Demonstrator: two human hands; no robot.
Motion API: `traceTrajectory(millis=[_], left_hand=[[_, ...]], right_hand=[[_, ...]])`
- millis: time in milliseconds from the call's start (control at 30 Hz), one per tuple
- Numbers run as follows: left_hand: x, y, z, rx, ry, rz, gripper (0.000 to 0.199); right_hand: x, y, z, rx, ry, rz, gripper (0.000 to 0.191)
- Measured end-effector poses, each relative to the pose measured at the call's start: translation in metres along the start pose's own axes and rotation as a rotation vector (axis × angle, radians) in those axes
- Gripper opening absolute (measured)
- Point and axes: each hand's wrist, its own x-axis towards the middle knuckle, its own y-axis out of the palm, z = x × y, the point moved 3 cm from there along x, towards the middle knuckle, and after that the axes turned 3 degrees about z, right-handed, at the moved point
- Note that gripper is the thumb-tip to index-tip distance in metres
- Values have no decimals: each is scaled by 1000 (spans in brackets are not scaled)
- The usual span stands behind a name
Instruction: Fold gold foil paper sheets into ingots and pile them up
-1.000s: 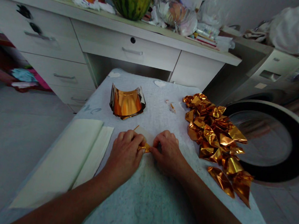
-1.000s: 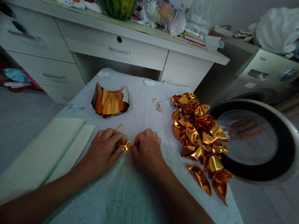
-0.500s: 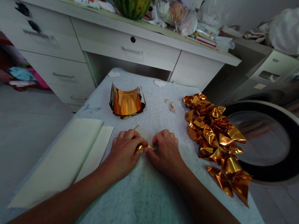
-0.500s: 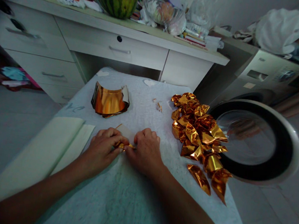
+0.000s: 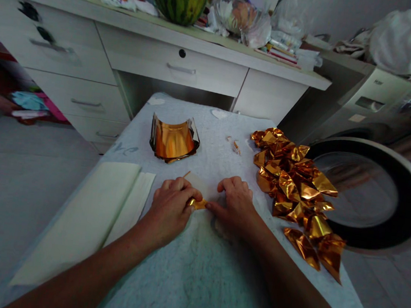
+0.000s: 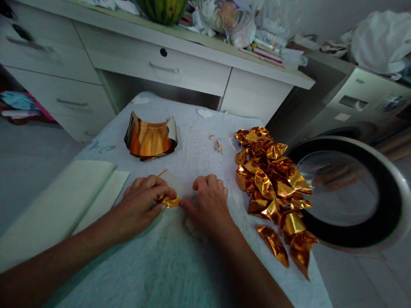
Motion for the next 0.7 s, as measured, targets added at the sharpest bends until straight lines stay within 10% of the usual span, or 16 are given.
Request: traceTrajectory(millis=[700], left_hand=[[-2, -4, -1, -32, -5, 79, 46]], right_hand=[[0, -8, -2, 127, -49, 26, 26]])
